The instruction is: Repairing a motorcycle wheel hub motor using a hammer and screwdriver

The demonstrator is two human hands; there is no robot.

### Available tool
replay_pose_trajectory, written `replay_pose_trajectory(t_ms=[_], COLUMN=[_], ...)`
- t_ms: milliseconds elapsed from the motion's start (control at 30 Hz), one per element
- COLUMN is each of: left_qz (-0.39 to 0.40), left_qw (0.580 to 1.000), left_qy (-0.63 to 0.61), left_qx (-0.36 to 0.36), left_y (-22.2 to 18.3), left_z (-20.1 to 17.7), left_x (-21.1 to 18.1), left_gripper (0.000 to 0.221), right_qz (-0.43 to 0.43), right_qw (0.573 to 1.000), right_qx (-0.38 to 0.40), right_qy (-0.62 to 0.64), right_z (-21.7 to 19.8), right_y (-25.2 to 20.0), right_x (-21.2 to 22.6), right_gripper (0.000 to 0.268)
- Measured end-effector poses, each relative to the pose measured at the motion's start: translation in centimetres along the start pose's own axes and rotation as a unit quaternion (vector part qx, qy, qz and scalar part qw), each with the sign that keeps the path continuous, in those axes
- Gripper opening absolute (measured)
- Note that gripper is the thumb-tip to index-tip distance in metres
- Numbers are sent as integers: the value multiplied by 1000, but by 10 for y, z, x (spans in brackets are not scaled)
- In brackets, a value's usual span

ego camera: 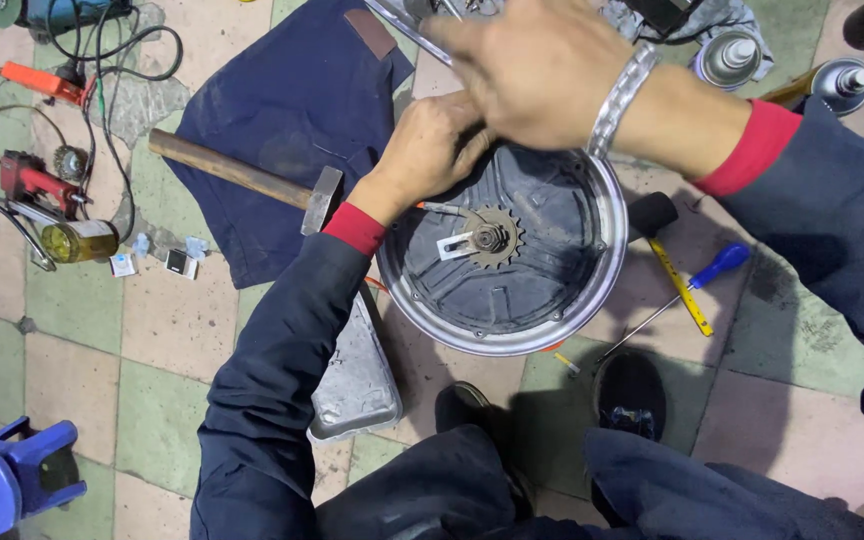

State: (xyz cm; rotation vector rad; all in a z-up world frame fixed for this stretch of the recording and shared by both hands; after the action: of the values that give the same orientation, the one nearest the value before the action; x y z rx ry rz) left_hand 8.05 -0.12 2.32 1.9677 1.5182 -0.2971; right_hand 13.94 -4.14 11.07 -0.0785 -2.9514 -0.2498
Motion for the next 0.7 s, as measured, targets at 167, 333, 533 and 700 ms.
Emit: replay_pose_trajectory(t_ms=[167,333,533,700], left_qz=[11,-2,-20,-15], left_qw=[1000,1000,999,1000], left_qy=[-23,-16,-39,-19], left_qx=[-13,-6,20,16], left_y=[10,5,6,12], left_z=[-13,-8,-9,-10], left_x=[-18,-9,-7,-12], left_gripper=[17,7,3,19], right_qz=[336,408,151,-46], right_qw=[880,585,821,996], right_qx=[173,-51,82,-51], right_qy=[287,699,544,-60], right_z=[18,45,28,-4], right_y=[-31,-50,-34,-43], right_x=[-33,-38,-23,-22], right_gripper=[74,36,26,27])
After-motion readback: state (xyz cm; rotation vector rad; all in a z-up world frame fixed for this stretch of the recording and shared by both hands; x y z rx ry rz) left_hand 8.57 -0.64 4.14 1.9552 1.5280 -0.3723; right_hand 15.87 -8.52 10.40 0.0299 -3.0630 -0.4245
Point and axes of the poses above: each hand's wrist, its own y-axis towards the middle knuckle, its own z-axis out of the palm, x = y × z, the point moved 9 cm from there along y, towards the middle knuckle, and after that the axes turned 5 degrees about -y, right-handed, at the moved point
